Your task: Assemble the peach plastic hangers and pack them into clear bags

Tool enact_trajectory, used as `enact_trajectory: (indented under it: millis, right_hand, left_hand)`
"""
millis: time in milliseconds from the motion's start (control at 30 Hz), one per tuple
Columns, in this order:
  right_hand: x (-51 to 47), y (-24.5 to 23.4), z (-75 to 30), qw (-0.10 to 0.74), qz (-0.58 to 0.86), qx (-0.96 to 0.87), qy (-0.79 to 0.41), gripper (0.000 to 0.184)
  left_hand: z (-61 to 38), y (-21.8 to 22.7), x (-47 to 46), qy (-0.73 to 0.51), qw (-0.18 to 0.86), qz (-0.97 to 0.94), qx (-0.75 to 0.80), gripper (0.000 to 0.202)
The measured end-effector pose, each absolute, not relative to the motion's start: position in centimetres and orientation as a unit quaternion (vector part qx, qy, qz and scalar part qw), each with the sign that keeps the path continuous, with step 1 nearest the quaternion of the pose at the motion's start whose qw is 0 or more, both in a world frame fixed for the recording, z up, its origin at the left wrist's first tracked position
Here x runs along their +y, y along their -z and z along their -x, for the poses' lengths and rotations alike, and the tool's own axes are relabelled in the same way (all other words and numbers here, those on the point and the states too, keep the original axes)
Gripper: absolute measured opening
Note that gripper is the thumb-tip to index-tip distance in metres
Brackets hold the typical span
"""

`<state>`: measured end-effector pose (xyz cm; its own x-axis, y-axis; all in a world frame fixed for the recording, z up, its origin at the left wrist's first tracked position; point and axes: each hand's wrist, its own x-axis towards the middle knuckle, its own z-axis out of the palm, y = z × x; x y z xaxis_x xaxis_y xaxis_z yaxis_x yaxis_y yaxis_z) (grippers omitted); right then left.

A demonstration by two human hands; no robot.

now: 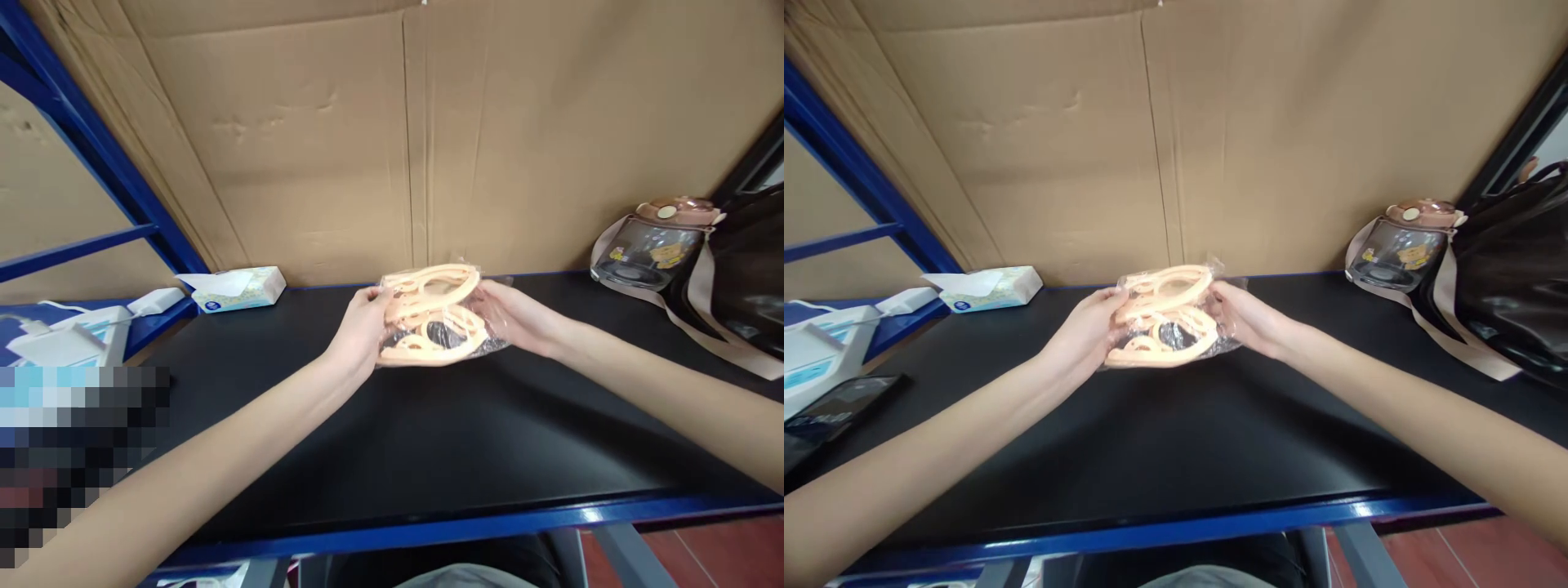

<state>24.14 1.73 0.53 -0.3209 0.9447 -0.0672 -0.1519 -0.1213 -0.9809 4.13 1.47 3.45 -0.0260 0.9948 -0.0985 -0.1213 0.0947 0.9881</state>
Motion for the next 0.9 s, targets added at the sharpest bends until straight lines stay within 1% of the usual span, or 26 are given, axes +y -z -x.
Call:
enact_trajectory:
  millis: [33,100,167,267,400,500,600,633,700,767,833,900]
  right_hand:
    - [0.4,-0.4,-23.8,0.423,0.375,-0.485,-0.667,0.030]
    - [-1.9,0.1,-23.1,0.398,0.345,-0.445,-0.724,0.034]
    - [-3.5,0.6,-22.7,0.394,0.324,-0.418,-0.752,0.037]
    - [-4.6,1.2,-22.3,0.377,0.296,-0.417,-0.772,0.037]
    - [-4.8,1.6,-21.8,0.371,0.298,-0.446,-0.758,0.037]
    - [-5.0,1.7,-21.2,0.371,0.372,-0.464,-0.713,0.045]
    - [-5.4,1.6,-20.8,0.359,0.440,-0.473,-0.674,0.046]
    - [-5.5,1.6,-20.9,0.354,0.449,-0.479,-0.666,0.045]
    - [-5.8,1.5,-21.2,0.346,0.456,-0.494,-0.655,0.043]
    - [-5.9,1.5,-21.9,0.342,0.478,-0.508,-0.629,0.040]
    - [-5.8,1.6,-22.8,0.340,0.517,-0.524,-0.586,0.038]
    - [-5.4,1.6,-23.8,0.316,0.549,-0.571,-0.521,0.036]
  left_hand:
    - [-3.7,-3.4,0.3,-0.500,0.567,-0.424,0.498,0.009]
    - [-2.8,-2.9,-1.7,-0.477,0.612,-0.395,0.491,0.017]
    - [-1.8,-2.3,-3.3,-0.460,0.665,-0.348,0.474,0.027]
    - [-0.3,-1.6,-4.9,-0.435,0.708,-0.321,0.455,0.034]
    - [1.0,-1.2,-6.0,-0.433,0.724,-0.321,0.431,0.040]
    - [1.5,-0.4,-5.9,-0.426,0.721,-0.354,0.416,0.035]
    - [1.9,0.5,-5.3,-0.407,0.687,-0.393,0.456,0.025]
    - [2.2,0.7,-5.1,-0.402,0.667,-0.406,0.478,0.024]
    - [3.4,0.5,-4.8,-0.402,0.615,-0.427,0.528,0.028]
    - [5.7,-0.7,-4.6,-0.406,0.555,-0.447,0.572,0.035]
    - [9.1,-2.6,-4.5,-0.414,0.480,-0.455,0.626,0.032]
    - [13.0,-4.9,-4.2,-0.419,0.383,-0.470,0.676,0.031]
